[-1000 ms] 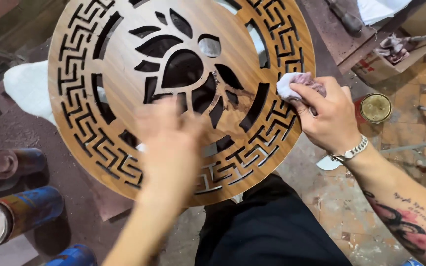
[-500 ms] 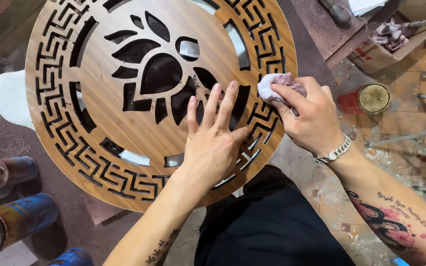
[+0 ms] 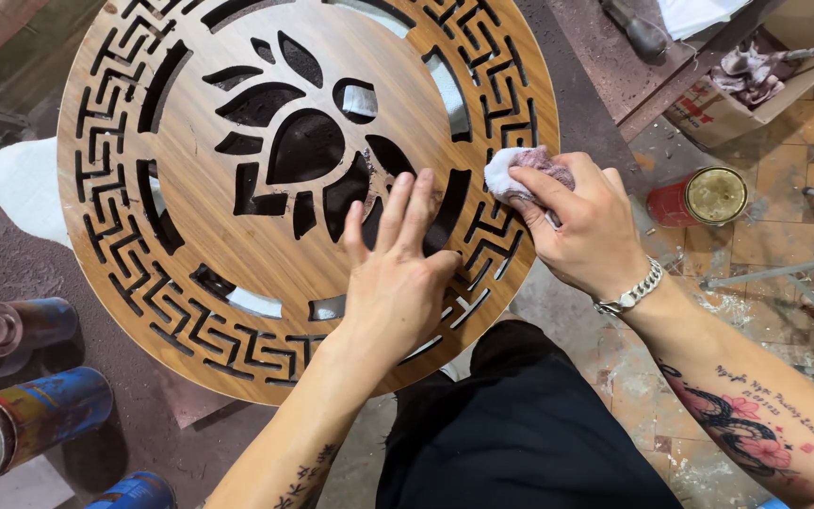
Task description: Staining a laser-cut wooden plaque using a cloth.
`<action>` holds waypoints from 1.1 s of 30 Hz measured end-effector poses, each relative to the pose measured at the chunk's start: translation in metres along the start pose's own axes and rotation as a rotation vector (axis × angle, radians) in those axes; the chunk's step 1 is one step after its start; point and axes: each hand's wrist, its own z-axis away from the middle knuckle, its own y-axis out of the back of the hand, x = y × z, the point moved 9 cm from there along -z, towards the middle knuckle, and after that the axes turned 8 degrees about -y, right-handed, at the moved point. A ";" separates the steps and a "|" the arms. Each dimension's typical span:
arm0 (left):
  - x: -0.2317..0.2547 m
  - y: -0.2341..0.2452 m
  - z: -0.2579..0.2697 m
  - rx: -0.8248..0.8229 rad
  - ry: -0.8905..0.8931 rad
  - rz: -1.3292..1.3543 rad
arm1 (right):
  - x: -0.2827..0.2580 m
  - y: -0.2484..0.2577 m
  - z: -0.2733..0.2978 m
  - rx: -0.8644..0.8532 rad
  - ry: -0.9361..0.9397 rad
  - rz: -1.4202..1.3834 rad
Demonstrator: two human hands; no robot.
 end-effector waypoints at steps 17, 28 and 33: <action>-0.128 0.066 0.101 -0.043 0.475 -0.195 | -0.045 -0.025 0.048 -0.017 0.307 -0.045; -0.141 0.037 0.110 -0.378 0.443 -0.338 | -0.031 -0.019 0.020 -0.009 0.215 0.254; -0.140 0.034 0.111 -0.318 0.421 -0.298 | -0.074 -0.052 0.061 -0.004 0.321 0.143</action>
